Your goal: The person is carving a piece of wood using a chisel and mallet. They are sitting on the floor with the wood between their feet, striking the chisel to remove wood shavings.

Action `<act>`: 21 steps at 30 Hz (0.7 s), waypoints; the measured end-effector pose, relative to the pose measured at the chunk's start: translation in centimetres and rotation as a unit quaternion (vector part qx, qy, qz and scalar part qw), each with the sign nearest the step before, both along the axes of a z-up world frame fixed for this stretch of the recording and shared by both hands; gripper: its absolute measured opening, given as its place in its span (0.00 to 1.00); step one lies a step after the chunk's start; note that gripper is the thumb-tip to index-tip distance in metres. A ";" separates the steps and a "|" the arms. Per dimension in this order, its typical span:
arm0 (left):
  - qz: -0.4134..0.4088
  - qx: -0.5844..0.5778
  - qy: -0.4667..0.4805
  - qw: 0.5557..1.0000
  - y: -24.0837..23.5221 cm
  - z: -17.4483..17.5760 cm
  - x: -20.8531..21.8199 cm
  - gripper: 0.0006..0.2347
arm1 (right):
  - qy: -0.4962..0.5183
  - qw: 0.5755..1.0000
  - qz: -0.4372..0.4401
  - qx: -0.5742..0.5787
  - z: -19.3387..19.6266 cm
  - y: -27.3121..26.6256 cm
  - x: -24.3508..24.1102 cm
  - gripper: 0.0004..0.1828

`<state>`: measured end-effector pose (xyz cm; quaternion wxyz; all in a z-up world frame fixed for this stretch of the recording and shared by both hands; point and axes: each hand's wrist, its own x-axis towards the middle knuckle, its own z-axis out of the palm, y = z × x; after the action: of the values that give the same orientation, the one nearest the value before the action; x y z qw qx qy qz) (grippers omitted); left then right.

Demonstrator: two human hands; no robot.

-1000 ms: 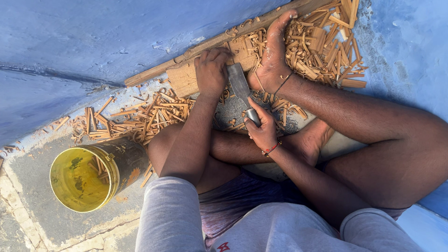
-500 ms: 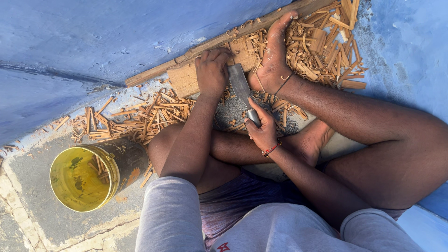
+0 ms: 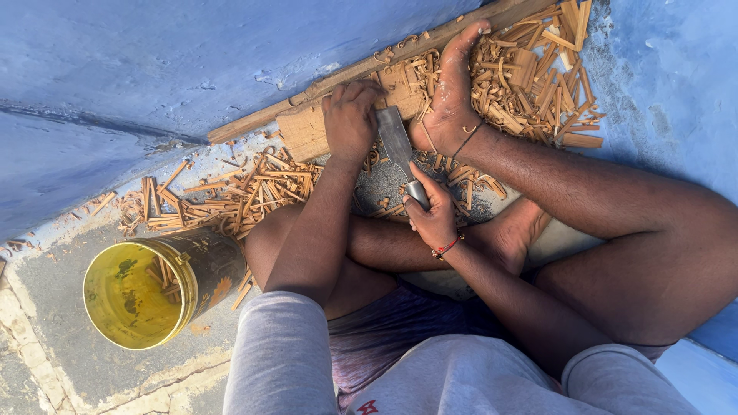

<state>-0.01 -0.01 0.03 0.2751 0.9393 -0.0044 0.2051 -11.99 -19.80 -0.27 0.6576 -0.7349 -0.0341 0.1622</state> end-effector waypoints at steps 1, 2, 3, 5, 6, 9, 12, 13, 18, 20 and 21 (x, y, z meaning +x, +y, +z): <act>0.001 0.002 -0.003 1.000 0.0 0.0 0.0 0.12 | -0.003 1.000 -0.001 -0.001 0.0 0.0 0.0 0.36; 0.001 0.004 -0.005 1.000 0.0 0.0 0.0 0.11 | -0.006 1.000 -0.002 -0.002 0.0 0.1 0.0 0.36; 0.002 0.005 -0.008 1.000 0.0 -0.1 0.0 0.11 | -0.008 1.000 -0.002 -0.003 0.0 0.1 0.0 0.36; 0.005 0.008 -0.002 1.000 0.0 -0.3 0.0 0.11 | -0.004 1.000 -0.003 -0.001 0.1 0.1 0.0 0.35; 0.007 0.010 0.000 1.000 0.0 -0.4 0.0 0.11 | -0.002 1.000 -0.003 -0.001 0.1 0.1 0.0 0.35; 0.008 0.022 -0.004 1.000 0.1 -0.5 0.0 0.10 | -0.011 1.000 0.000 -0.014 0.2 0.1 0.0 0.36; 0.002 0.010 -0.014 1.000 0.1 -0.2 0.0 0.11 | -0.004 1.000 -0.001 -0.002 0.3 0.2 0.0 0.36; 0.002 0.006 -0.012 1.000 0.0 -0.1 0.0 0.11 | -0.008 1.000 -0.002 -0.003 0.2 0.2 0.0 0.36; 0.007 -0.009 0.001 1.000 0.0 -0.2 0.1 0.10 | -0.019 1.000 0.004 -0.013 0.3 0.1 0.1 0.36; 0.005 -0.003 -0.003 1.000 0.0 -0.4 0.1 0.10 | -0.026 0.999 0.004 -0.017 0.3 0.1 0.1 0.36; 0.005 0.000 -0.005 1.000 0.0 -0.4 0.1 0.10 | -0.030 0.999 0.004 -0.020 0.3 0.1 0.1 0.36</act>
<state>0.07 0.02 -0.39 0.2744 0.9380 -0.0016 0.2115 -11.94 -19.70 0.03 0.6410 -0.7521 -0.0536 0.1437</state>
